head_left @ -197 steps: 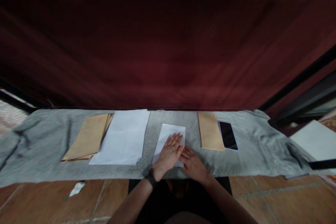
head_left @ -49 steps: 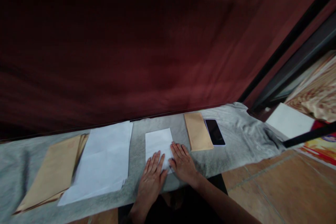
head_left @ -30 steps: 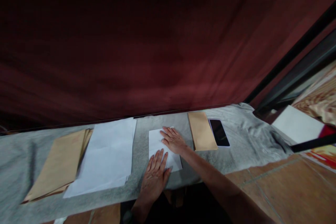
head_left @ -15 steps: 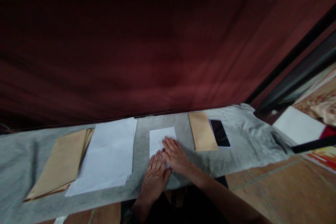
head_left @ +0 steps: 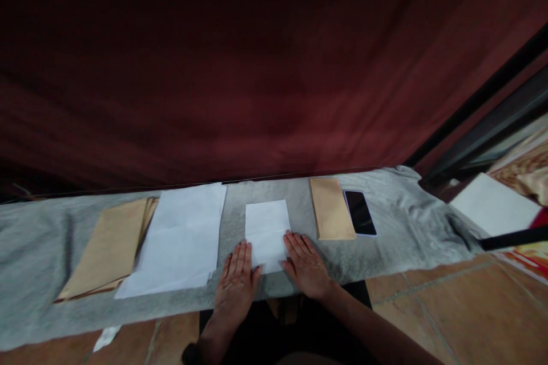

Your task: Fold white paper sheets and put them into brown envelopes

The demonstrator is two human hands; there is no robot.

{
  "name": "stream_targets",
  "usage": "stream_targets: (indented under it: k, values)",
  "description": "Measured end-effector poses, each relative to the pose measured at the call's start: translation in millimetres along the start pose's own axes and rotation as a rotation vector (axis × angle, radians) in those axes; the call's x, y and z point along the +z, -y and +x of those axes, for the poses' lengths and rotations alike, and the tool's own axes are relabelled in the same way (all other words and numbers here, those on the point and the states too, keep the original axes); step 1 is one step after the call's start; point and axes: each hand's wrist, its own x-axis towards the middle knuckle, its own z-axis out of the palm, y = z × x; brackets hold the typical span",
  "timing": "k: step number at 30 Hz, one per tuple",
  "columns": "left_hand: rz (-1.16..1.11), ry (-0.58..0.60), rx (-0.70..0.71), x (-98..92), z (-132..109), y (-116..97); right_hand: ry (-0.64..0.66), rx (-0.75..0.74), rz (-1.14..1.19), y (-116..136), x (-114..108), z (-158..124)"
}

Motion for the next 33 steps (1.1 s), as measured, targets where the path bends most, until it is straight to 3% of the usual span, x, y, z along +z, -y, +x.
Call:
stream_targets:
  k: [3,6,10,14,18,24,29,33]
  values:
    - [0.014,-0.013,-0.077,-3.8,8,-7,0.001,-0.003,0.004,1,-1,-1]
    - [-0.043,0.032,-0.046,0.5,35,-26,-0.013,-0.016,0.011,1,0,0]
    - [-0.135,0.104,0.101,21.0,82,-51,-0.041,-0.024,0.018,0,5,-1]
    - [-0.144,0.148,0.125,40.5,105,-52,-0.036,-0.019,0.025,0,5,-1]
    - [-0.105,0.128,0.034,45.0,99,-25,-0.026,-0.021,0.027,0,-2,0]
    - [-0.056,0.103,-0.137,36.0,85,19,-0.006,-0.016,0.035,0,-3,0]
    - [-0.028,0.059,-0.161,17.3,81,4,0.015,-0.018,0.035,-2,-1,-1]
    - [-0.129,0.183,0.192,1.2,64,-22,0.033,-0.033,0.036,-4,1,-2]
